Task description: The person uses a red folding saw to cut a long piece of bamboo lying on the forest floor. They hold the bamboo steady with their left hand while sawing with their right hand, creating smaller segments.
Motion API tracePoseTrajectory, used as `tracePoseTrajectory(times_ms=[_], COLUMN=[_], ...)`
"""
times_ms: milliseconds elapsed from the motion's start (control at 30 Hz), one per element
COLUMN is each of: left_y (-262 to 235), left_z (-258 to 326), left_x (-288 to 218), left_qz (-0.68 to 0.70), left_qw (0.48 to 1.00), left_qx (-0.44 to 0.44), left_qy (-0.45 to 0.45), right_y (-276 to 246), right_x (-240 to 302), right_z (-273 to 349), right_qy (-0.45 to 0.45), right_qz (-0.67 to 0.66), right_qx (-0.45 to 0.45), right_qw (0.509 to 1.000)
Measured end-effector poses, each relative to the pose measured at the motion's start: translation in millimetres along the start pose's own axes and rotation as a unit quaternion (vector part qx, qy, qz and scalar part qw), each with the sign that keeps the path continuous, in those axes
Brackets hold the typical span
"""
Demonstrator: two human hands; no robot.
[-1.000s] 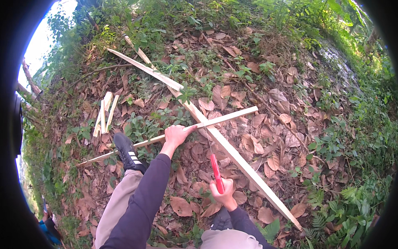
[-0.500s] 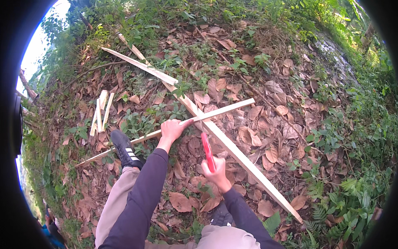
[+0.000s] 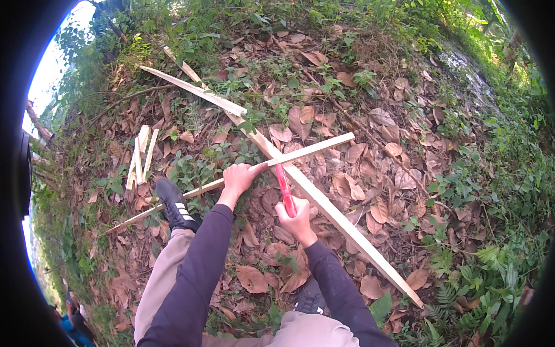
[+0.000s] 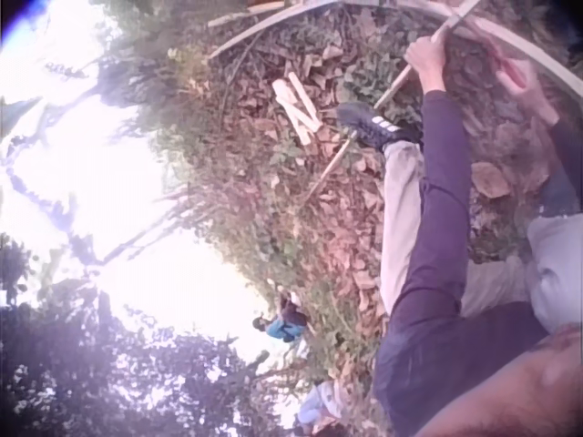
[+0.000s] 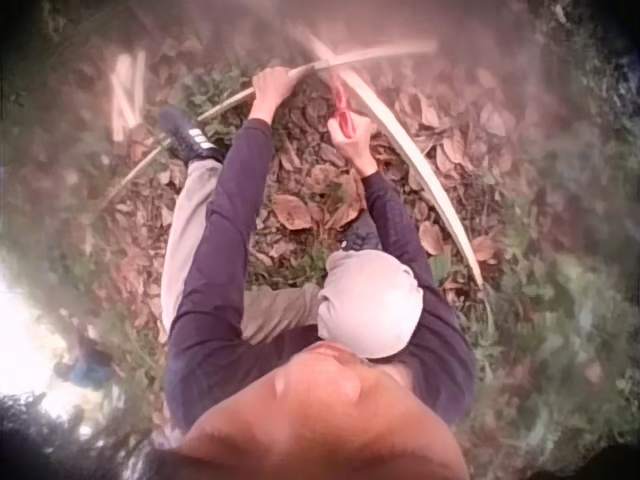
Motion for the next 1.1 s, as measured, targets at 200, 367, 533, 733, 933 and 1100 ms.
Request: tracePoseTrajectory(times_ms=[200,367,533,733,933,1100], left_y=[-4.0,4.7,-6.8,0.3,-6.9,-5.0], left_z=[-1.5,0.9,2.0,-3.1,3.2,-1.2], left_x=[1.7,8.1,2.7,9.3,-1.0,9.5], left_qz=[0.007,-0.008,-0.021,-0.036,-0.017,-0.025], left_qw=[1.0,0.999,0.994,0.994,0.992,0.996], left_qx=[-0.025,-0.032,-0.1,-0.101,-0.116,-0.08], left_qy=[0.018,0.013,0.037,0.035,0.044,0.013], right_y=[-22.2,1.7,-22.7,-1.3,-35.3,-12.3], right_x=[27.1,26.7,37.9,9.3,30.6,32.4], right_z=[82.5,50.8,94.0,18.7,102.5,50.4], right_qy=[-0.022,0.034,-0.04,0.017,-0.026,0.013], right_qz=[0.04,0.035,0.02,-0.001,0.042,0.044], right_qx=[0.041,0.025,0.023,0.013,0.046,0.045], right_qw=[0.998,0.998,0.999,1.0,0.998,0.998])
Point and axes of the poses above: each hand's wrist, its own z-axis away from the middle knuckle, its own y-axis out of the palm, x = y × z, the point moved 10 cm from there along -z, towards the middle knuckle, and after that the axes turned 4 degrees about y, right-handed, at the moved point
